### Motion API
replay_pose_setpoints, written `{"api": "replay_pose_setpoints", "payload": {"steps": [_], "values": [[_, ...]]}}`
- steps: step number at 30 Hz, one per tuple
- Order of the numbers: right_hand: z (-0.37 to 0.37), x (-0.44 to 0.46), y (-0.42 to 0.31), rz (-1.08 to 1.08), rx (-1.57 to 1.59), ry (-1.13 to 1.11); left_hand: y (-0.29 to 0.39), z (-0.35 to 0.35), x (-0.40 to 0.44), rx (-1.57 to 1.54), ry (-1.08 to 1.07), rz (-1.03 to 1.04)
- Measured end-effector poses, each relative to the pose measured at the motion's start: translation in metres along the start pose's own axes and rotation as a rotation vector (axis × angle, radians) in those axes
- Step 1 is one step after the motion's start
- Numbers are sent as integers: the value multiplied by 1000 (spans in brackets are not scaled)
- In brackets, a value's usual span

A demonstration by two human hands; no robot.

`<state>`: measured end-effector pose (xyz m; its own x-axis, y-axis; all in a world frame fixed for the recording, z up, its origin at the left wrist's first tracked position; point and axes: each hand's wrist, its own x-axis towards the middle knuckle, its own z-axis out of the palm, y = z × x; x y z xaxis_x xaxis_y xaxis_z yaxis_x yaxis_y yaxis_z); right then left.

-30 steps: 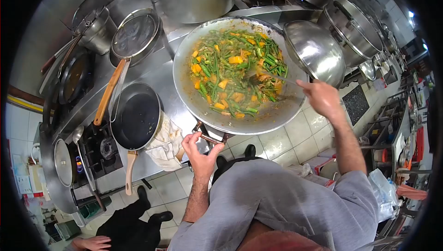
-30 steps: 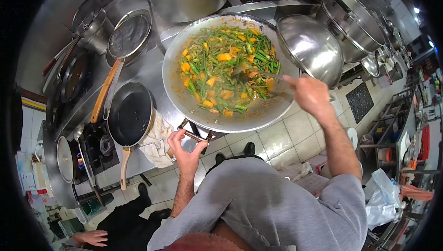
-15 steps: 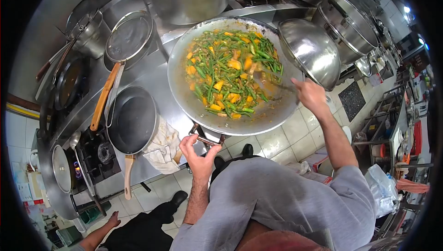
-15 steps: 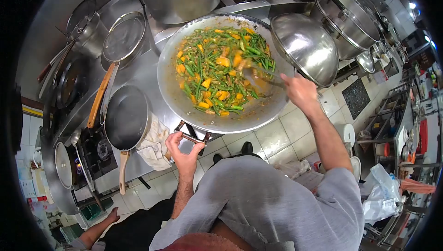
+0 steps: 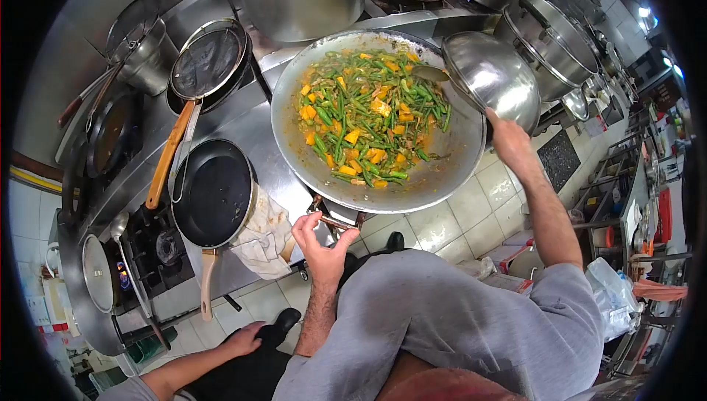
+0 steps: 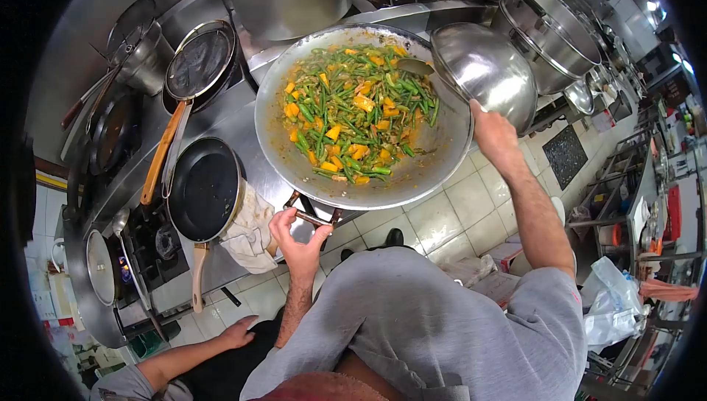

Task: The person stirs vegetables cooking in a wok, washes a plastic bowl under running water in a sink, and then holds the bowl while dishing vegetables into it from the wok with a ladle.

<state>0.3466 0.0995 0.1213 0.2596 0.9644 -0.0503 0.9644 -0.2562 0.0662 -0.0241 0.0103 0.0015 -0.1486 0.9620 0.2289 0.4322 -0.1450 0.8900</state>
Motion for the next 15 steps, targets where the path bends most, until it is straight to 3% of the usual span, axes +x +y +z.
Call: {"api": "replay_pose_setpoints", "payload": {"steps": [5, 7, 8, 9, 11, 15], "values": [[57, 36, -9, 55, 20, 2, -5, 3, -1, 9, 25, 12], [48, 36, -33, 1, 325, -97, -6, 4, 1, 12, 28, 43], [32, 34, -47, 92, 497, -260, -4, 4, 3, 8, 26, 44], [42, 39, -52, 95, 494, -255, -4, 3, 3, 2, 26, 46], [68, 59, -60, 143, 797, -350, -5, 2, 4, -18, 9, 39], [67, 61, -82, 86, 780, -325, -4, 2, 6, 3, 5, 75]]}}
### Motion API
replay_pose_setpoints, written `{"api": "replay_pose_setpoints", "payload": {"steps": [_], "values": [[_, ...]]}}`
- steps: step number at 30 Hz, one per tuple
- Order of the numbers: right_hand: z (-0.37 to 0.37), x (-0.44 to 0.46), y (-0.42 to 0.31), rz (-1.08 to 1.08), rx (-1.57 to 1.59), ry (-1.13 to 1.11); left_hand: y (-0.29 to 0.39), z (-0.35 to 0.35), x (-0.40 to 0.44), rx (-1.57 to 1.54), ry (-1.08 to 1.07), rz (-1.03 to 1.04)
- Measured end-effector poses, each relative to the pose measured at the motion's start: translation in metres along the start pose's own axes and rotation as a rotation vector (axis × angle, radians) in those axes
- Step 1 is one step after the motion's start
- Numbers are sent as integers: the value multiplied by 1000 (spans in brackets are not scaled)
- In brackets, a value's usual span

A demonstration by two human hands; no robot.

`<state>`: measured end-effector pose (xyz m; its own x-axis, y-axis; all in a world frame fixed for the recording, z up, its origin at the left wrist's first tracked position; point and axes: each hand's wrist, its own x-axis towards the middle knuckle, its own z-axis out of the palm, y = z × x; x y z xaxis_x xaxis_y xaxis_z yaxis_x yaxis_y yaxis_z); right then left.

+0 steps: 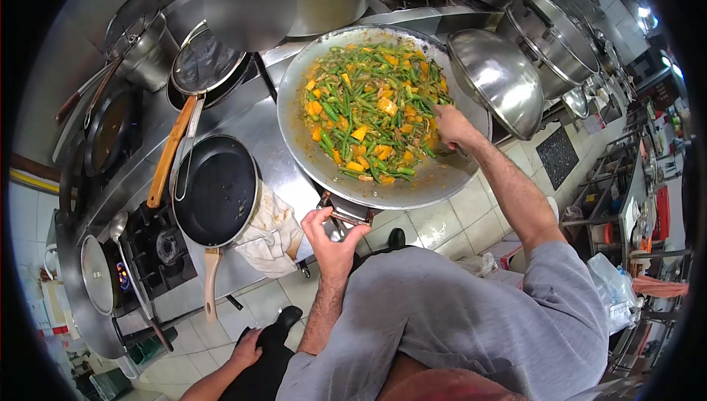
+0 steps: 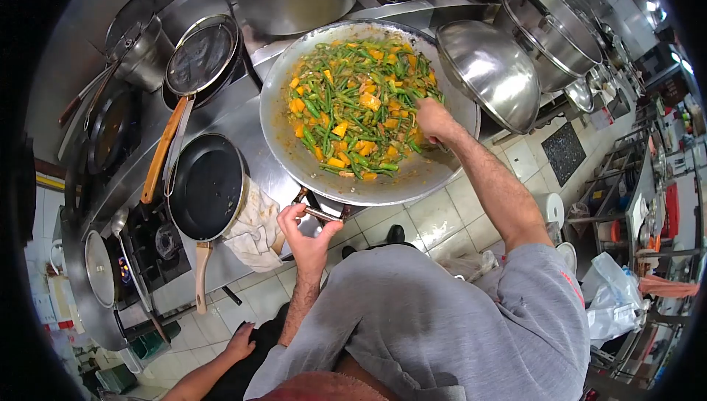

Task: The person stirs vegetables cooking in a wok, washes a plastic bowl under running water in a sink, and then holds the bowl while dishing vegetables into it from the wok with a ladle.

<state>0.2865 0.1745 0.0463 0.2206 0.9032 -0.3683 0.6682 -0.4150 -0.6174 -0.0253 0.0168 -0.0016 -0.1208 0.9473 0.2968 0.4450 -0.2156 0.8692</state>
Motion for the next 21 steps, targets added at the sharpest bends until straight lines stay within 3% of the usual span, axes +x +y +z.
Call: {"api": "replay_pose_setpoints", "payload": {"steps": [4, 11, 16, 18, 20, 21], "values": [[1, -40, -19, -40, -121, 2, 1, 1, 0, -38, 2, -33], [18, -82, -5, -352, -504, 338, 3, 0, 0, -46, -4, -31], [-26, -133, -5, -348, -601, 374, -12, -14, -8, -6, 21, 35], [-50, -161, 0, -327, -564, 332, -42, -24, -21, -204, 103, -144], [-62, -185, 12, -366, -576, 318, -50, -35, -31, -222, 185, -176], [-61, -189, 24, -383, -576, 307, -68, -39, -41, -263, 207, -298]]}}
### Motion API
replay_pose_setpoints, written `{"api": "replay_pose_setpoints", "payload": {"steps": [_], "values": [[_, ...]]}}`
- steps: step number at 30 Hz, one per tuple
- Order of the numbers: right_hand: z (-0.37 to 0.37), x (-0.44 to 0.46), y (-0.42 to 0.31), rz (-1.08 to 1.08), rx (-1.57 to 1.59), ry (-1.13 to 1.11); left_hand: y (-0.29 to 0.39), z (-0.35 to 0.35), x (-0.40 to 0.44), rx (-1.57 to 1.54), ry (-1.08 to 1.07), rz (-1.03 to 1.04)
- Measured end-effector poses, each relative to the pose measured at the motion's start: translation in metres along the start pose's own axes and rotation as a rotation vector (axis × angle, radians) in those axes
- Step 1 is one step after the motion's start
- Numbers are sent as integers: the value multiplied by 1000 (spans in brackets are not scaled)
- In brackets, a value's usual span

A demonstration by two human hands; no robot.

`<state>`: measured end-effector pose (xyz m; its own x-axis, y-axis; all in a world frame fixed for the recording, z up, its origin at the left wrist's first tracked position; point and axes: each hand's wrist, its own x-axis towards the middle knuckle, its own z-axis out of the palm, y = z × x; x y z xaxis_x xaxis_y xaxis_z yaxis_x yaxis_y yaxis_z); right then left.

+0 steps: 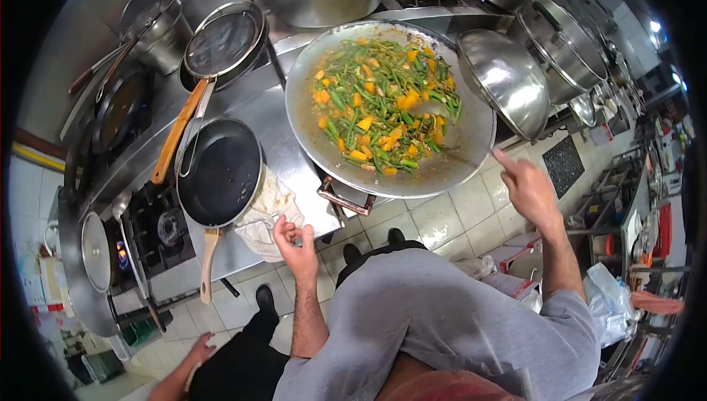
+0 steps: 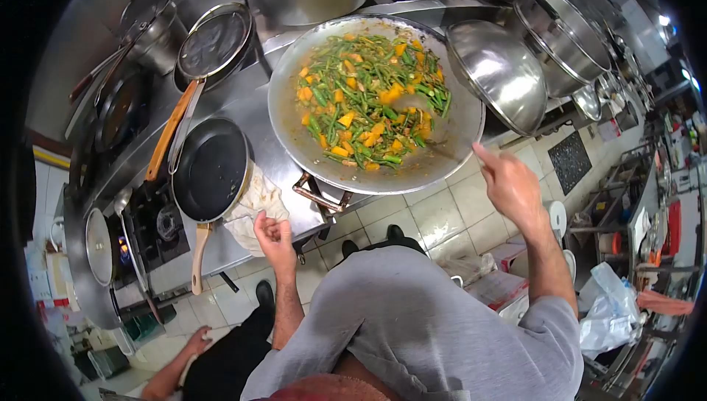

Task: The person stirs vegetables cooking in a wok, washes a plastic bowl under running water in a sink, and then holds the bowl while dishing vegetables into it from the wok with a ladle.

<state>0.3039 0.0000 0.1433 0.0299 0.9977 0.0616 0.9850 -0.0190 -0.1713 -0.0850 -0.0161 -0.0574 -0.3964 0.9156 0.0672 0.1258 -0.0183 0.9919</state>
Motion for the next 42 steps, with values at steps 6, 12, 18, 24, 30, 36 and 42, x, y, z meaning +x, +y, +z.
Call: {"api": "replay_pose_setpoints", "payload": {"steps": [6, 12, 18, 24, 30, 36, 42], "values": [[70, 45, 46, 54, -23, -176, -70, 13, -48, 64, 5, -218], [-34, 33, 94, -244, 184, -250, -116, 20, -123, 195, 157, -213], [13, 40, 94, -300, 98, -368, -207, 11, -216, 480, 75, -693], [63, 85, 143, -530, 76, -422, -192, 13, -335, 493, 291, -904], [46, 105, 76, -718, 157, -197, -212, 6, -417, 370, 600, -1049], [36, 8, -119, -1177, 555, -329, -179, -18, -443, 265, 892, -949], [79, -128, -263, -1731, 397, -831, -135, -92, -512, 581, 1521, -667]]}}
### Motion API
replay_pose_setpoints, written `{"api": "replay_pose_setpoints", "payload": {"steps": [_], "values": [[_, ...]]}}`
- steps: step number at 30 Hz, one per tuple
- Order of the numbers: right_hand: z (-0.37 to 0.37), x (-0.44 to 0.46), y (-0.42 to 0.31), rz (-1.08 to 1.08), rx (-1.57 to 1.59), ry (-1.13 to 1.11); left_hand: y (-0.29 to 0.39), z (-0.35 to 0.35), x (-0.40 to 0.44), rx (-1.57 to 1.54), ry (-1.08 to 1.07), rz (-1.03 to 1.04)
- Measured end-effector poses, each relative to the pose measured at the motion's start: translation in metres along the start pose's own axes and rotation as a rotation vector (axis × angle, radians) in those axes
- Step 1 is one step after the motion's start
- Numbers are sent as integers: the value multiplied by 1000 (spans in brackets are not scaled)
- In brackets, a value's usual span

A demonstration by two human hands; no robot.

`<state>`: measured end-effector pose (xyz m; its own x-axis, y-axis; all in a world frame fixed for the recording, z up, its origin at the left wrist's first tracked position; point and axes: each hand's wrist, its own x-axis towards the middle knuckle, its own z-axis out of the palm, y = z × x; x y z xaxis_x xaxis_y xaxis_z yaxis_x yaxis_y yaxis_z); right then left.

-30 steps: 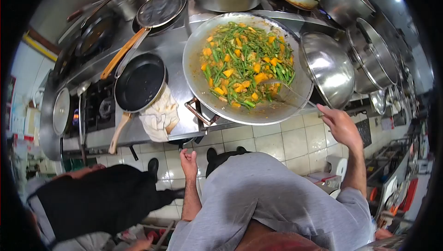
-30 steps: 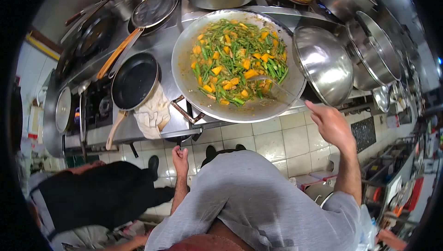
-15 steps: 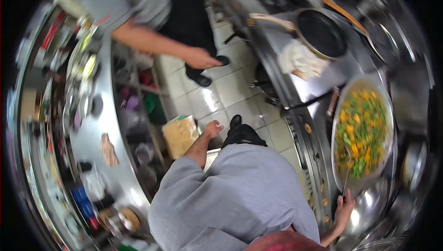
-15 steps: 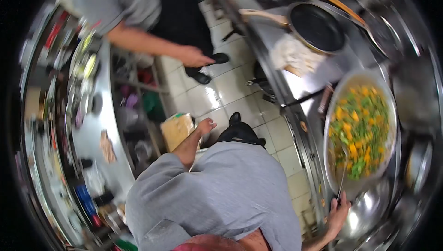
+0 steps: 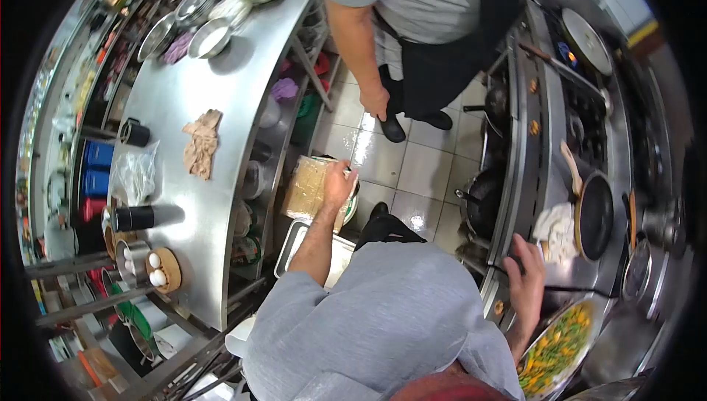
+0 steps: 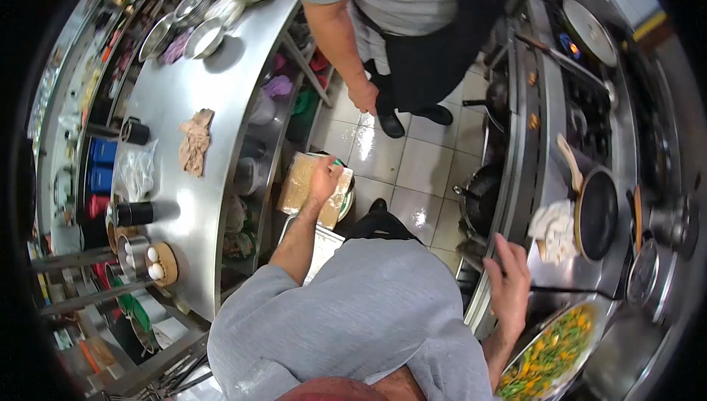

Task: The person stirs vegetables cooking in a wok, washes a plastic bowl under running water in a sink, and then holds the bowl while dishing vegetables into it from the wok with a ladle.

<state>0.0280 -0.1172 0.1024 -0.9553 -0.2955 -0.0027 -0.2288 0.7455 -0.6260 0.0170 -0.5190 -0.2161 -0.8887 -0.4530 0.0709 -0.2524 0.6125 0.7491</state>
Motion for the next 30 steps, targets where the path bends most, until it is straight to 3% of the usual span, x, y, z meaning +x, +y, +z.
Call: {"api": "replay_pose_setpoints", "payload": {"steps": [5, 6, 11, 16, 23, 25, 30], "values": [[78, 114, -42, -202, 108, -342, 36, -132, 57, 9, 466, -45], [98, 135, -43, -358, 106, -384, 32, -150, 64, 76, 535, -32], [200, 223, -69, -567, 33, -692, 21, -201, 83, 127, 641, -200], [315, 317, -100, -833, 21, -850, 4, -205, 100, 277, 575, -186], [486, 427, -180, -1144, 77, -555, -5, -218, 146, 535, 296, -301], [539, 459, -197, -1102, -169, -684, -11, -223, 161, 556, 284, -316], [652, 499, -200, -1226, -329, -748, -22, -226, 188, 635, 273, -379]]}}
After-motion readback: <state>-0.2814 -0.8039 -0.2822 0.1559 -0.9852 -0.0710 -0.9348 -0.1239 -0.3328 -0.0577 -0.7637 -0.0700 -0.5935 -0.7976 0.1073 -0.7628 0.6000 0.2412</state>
